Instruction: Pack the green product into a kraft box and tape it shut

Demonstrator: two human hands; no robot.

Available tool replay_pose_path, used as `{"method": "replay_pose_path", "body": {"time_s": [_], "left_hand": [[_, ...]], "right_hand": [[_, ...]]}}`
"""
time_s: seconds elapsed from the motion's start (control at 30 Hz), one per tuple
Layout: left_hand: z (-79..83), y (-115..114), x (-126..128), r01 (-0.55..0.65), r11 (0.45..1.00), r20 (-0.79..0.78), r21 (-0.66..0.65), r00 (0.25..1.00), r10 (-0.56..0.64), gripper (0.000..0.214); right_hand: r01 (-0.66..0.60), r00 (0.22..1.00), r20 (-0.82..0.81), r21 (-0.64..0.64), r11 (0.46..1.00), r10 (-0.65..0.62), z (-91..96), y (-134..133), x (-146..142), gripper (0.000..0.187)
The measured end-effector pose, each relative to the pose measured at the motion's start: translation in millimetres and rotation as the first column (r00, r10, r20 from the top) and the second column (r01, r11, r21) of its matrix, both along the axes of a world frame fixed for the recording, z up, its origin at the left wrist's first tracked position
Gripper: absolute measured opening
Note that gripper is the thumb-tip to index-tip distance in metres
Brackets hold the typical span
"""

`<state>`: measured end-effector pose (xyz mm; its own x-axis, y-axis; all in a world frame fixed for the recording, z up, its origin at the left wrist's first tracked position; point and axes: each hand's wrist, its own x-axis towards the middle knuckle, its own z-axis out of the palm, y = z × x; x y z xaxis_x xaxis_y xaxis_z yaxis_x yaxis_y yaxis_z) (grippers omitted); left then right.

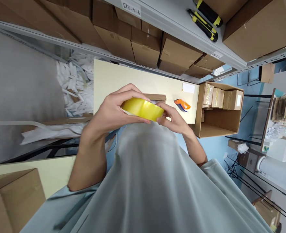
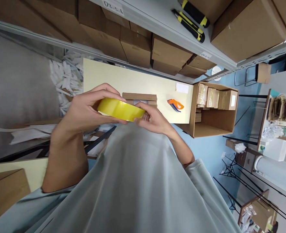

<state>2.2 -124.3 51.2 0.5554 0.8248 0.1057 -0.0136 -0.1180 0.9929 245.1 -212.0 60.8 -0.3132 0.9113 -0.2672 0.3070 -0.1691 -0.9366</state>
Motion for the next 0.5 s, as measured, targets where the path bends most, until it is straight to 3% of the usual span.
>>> {"method": "replay_pose_path", "body": {"time_s": [0.3,0.4,0.5], "left_hand": [[4.2,-17.2,2.6,0.038,0.995,-0.157,0.094,0.987,-0.023,0.049],[1.1,-19.2,-0.4,-0.023,0.998,-0.106,0.064,0.994,0.03,0.079],[-12.4,-14.6,-4.6,-0.043,0.995,0.069,-0.085,0.996,0.049,0.11]], "right_hand": [[0.018,0.997,0.079,-0.04,0.999,-0.015,2.3,-3.7,-4.7,0.026],[0.028,0.999,-0.024,-0.06,0.998,-0.029,1.8,-6.7,-4.7,0.027],[0.013,0.988,-0.152,-0.109,0.994,-0.029,2.0,-11.5,-3.2,0.031]]}}
